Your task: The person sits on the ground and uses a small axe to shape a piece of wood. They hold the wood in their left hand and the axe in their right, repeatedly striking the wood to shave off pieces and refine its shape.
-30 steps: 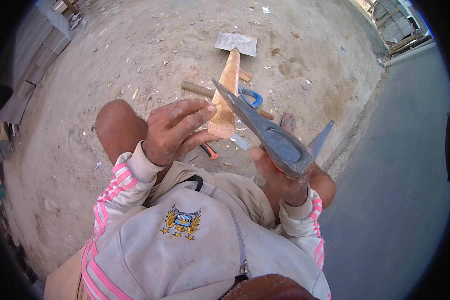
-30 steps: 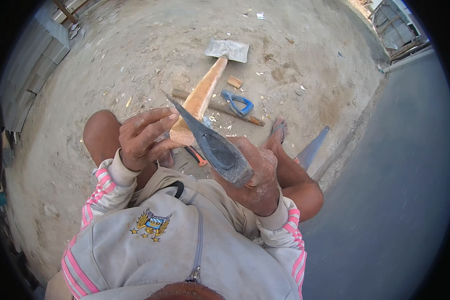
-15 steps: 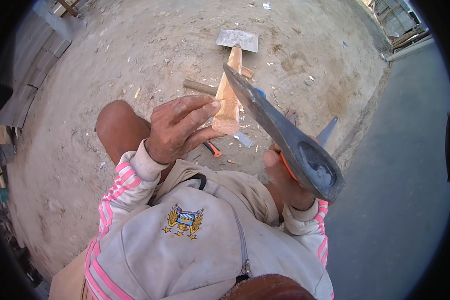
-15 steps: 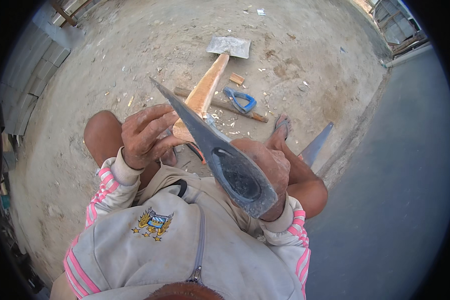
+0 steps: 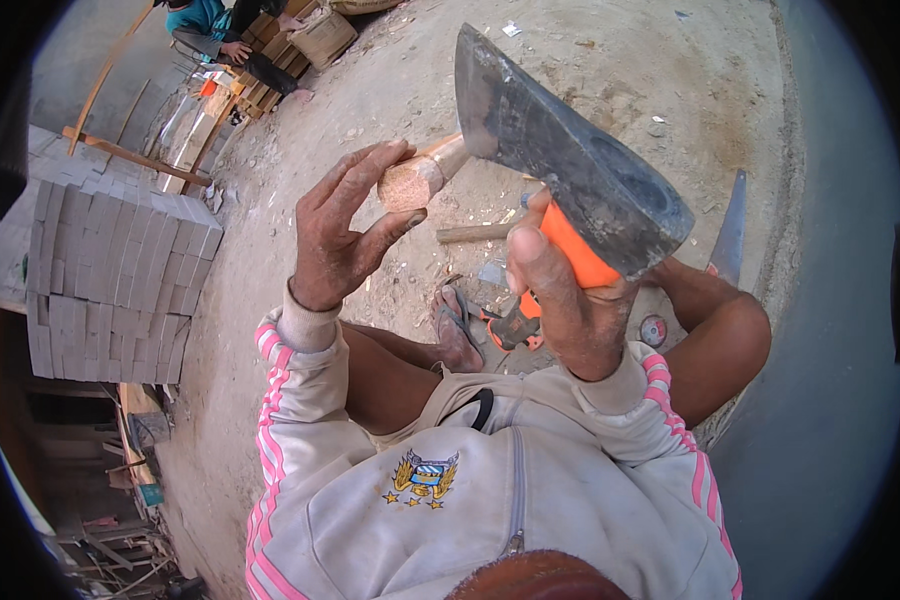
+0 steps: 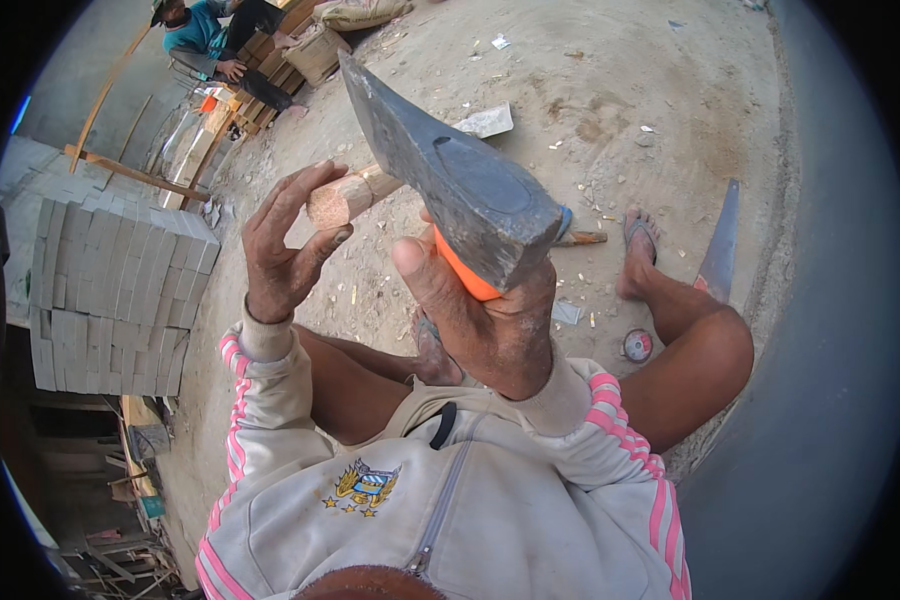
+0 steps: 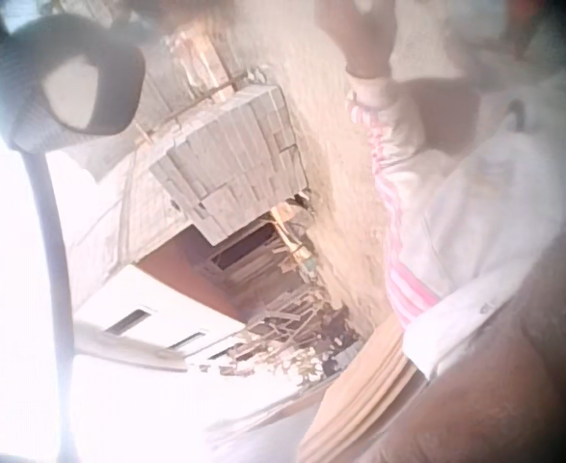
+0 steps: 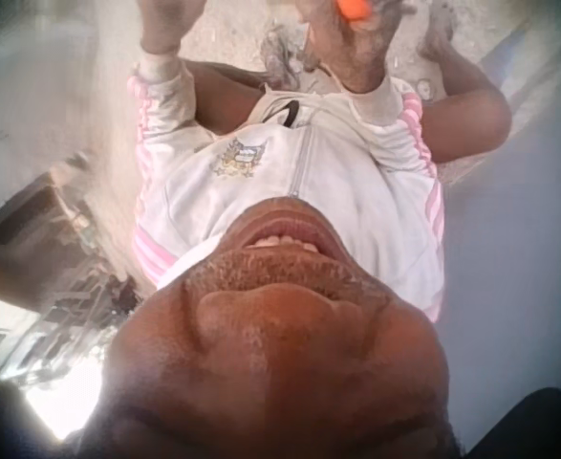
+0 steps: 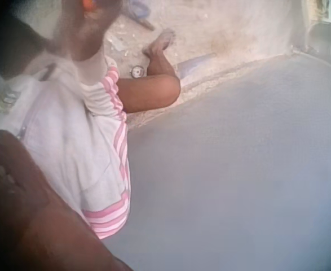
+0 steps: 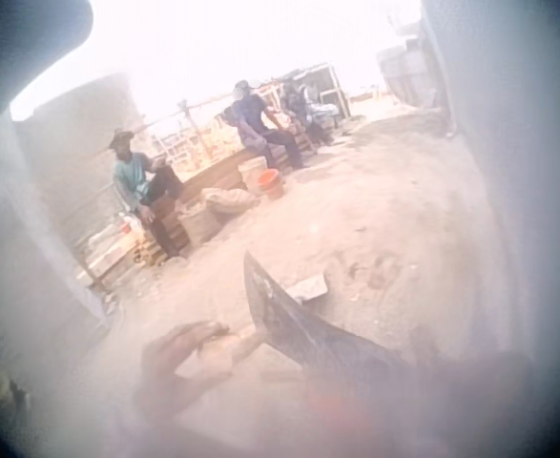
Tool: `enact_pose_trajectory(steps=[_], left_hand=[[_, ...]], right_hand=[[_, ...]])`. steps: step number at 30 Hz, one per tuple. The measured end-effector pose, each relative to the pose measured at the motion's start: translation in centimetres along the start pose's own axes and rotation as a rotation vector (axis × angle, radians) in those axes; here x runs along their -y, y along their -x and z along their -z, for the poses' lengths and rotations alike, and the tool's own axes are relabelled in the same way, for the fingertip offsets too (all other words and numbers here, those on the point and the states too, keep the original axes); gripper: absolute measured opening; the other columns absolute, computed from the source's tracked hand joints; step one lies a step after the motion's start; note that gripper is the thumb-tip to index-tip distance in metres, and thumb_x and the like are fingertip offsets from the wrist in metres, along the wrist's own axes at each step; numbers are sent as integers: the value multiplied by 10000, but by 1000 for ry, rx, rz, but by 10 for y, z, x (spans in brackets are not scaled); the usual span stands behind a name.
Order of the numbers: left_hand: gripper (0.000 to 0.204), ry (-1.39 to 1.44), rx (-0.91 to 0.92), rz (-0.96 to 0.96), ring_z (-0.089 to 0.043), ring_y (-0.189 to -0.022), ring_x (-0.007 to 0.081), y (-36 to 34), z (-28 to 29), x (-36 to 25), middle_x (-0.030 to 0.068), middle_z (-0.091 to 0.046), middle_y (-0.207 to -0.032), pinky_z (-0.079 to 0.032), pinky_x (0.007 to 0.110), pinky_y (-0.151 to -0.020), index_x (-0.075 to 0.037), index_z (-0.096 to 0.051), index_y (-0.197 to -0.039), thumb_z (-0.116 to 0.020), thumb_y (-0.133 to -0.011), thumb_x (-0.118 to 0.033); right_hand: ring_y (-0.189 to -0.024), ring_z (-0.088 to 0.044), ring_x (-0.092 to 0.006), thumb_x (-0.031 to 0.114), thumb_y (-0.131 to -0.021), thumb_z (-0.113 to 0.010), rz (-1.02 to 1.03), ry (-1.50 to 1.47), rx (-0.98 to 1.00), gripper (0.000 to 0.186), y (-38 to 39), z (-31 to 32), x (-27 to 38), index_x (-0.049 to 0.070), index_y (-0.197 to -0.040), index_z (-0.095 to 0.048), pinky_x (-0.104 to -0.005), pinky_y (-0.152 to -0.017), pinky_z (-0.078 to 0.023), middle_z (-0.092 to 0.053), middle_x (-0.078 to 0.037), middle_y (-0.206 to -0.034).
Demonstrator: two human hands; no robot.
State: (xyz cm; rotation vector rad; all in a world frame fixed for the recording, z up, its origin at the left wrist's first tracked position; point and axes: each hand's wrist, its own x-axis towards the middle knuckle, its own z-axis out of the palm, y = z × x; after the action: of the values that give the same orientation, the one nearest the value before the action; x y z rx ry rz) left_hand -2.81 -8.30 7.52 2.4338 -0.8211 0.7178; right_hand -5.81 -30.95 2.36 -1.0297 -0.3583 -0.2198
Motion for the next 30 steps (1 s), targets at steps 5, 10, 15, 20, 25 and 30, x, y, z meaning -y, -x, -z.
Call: enact_pose_trajectory(steps=[5, 10, 15, 20, 25, 30], left_hand=[[472, -186, -53, -54, -725, -970, 276, -35, -10, -2, 132, -733, -1080, -573, 355, -826, -42, -687, -1172, -861, -776, -230], [473, -257, -147, -98, -730, -938, 274, -46, -28, -12, 133, -736, -1049, -573, 349, -807, -44, -688, -1167, -868, -770, -226], [523, -251, -151, -72, -734, -938, 288, -43, -32, -17, 143, -737, -1042, -574, 345, -789, -40, -694, -1168, -888, -730, -250], [544, -287, -157, -60, -729, -916, 283, -38, -36, -21, 145, -734, -1023, -569, 345, -782, -35, -697, -1165, -894, -713, -263], [547, -286, -171, -54, -728, -916, 282, -32, -39, -17, 147, -735, -1030, -570, 345, -775, -38, -698, -1162, -898, -706, -266], [550, -258, -186, -70, -729, -918, 285, -33, -42, -17, 147, -735, -1038, -573, 344, -772, -40, -696, -1160, -903, -700, -260]], right_hand=[[-732, -598, -89, 158, -937, -744, 161, 200, 18, 258, -9, 9, -5, -2, -1099, -623, -283, -665, -513, -656, -63, -852], [-804, -704, -157, 95, -920, -724, 383, 203, -24, 269, -18, 16, 1, 5, -1140, -598, -314, -686, -550, -689, -105, -894], [-820, -731, -180, 41, -872, -735, 270, 232, 94, 326, -24, 18, -7, -5, -1163, -596, -314, -708, -565, -697, -127, -925], [-876, -725, -195, 49, -864, -747, 304, 157, 96, 365, -15, 29, 0, -21, -1186, -591, -304, -711, -566, -690, -147, -1020], [-848, -735, -264, 52, -853, -746, 228, 251, 169, 396, -18, 26, -3, -19, -1205, -578, -325, -718, -572, -692, -146, -1007], [-847, -740, -264, 46, -852, -744, 346, 208, 138, 373, -12, 38, 5, -9, -1181, -578, -331, -707, -563, -690, -144, -977]])
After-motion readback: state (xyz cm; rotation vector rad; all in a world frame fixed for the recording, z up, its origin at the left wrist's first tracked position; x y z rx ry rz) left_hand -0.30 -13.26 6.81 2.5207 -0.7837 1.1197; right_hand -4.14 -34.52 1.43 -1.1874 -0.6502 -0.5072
